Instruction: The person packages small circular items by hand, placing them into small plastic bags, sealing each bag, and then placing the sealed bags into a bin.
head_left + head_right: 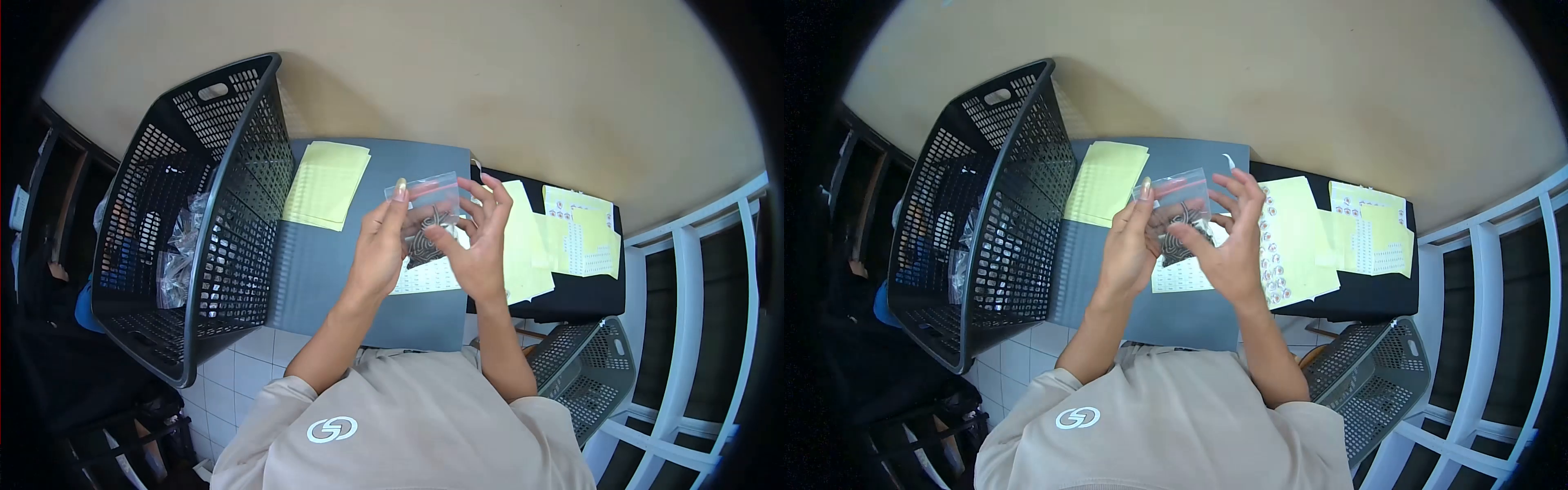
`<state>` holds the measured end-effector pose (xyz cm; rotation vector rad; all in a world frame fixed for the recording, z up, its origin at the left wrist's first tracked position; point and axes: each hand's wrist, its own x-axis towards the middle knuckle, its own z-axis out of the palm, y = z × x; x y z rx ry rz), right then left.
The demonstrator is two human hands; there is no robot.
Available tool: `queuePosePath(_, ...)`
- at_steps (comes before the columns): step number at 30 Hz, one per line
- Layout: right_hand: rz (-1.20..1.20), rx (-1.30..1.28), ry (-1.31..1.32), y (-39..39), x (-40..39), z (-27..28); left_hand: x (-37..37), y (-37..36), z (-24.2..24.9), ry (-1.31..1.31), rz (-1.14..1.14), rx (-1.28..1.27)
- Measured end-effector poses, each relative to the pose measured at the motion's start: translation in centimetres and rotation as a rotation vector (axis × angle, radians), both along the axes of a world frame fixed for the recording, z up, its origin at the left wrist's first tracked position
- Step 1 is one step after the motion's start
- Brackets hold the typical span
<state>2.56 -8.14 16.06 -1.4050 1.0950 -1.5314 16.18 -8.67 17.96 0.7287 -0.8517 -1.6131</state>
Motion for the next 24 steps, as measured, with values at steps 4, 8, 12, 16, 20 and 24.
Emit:
queuePosePath(4,-0.009,0.020,0.058,0.2,-0.1,0.4,0.6,-0.1,1.1,0.044,-0.034,-0.017)
queuePosePath(8,-0.094,0.031,-0.075,0.6,-1.3,0.8,1.6,-0.5,1.2,0.086,0.021,0.030)
queuePosePath(12,-0.155,-0.040,-0.103,1.3,-2.3,1.8,1.8,-1.1,1.4,0.080,0.046,0.013)
queuePosePath(16,-0.063,-0.024,-0.100,1.6,-0.5,2.7,1.3,-1.2,1.6,0.057,0.022,-0.005)
queuePosePath(20,-0.008,0.044,-0.087,1.4,0.3,2.4,1.0,-1.1,1.9,0.034,0.011,-0.013)
queuePosePath(24,-0.005,0.051,-0.036,1.0,0.5,1.9,0.8,-1.1,1.9,-0.019,0.021,-0.027)
